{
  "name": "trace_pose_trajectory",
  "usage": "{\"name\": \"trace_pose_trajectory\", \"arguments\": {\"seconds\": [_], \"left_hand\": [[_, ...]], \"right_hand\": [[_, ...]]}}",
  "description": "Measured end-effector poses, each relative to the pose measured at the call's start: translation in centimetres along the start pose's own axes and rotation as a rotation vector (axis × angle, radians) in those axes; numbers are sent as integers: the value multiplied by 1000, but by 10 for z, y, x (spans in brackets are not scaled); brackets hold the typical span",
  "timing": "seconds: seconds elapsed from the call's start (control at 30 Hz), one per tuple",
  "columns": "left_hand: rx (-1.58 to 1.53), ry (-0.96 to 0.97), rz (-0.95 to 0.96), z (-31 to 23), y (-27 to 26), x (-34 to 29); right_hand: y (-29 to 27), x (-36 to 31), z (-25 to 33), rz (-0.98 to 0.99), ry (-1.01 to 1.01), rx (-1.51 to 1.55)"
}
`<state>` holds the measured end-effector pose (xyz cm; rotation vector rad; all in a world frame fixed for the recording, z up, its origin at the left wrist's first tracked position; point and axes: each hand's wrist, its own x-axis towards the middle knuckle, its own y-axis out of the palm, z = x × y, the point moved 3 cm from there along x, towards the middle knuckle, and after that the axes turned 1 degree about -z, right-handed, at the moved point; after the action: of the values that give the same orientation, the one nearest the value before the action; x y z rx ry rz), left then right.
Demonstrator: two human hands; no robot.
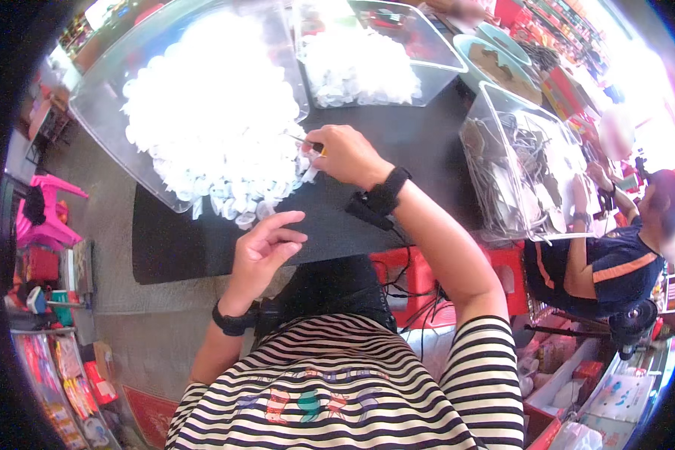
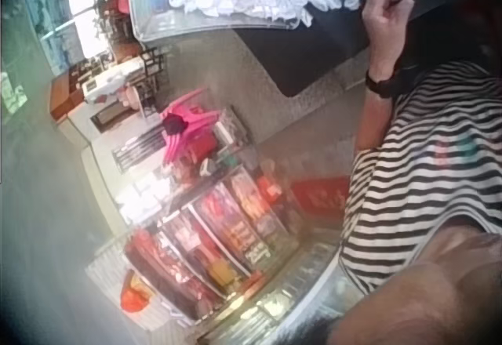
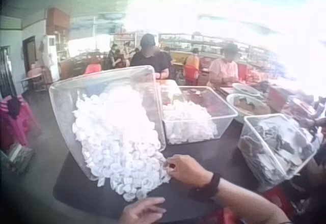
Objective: Manually assemble small white plastic components using a screwdriver-like tool.
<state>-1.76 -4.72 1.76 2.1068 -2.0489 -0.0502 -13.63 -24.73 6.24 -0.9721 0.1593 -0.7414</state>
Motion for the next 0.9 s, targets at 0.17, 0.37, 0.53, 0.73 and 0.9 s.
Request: {"name": "trace_pose_trajectory", "arguments": {"seconds": [0.17,0.37,0.53,0.73,0.9], "left_hand": [[6,-27,14,-4,3,4],[-7,-17,-35,0,1,9],[-27,19,-94,0,6,12],[-90,4,-235,7,4,11],[-83,18,-251,8,0,10]], "right_hand": [[6,-6,-4,-34,-92,-89],[-5,-12,0,-238,-71,5],[-9,-41,27,-145,186,527],[28,-80,48,59,232,1039],[42,-90,50,52,242,1142]]}}
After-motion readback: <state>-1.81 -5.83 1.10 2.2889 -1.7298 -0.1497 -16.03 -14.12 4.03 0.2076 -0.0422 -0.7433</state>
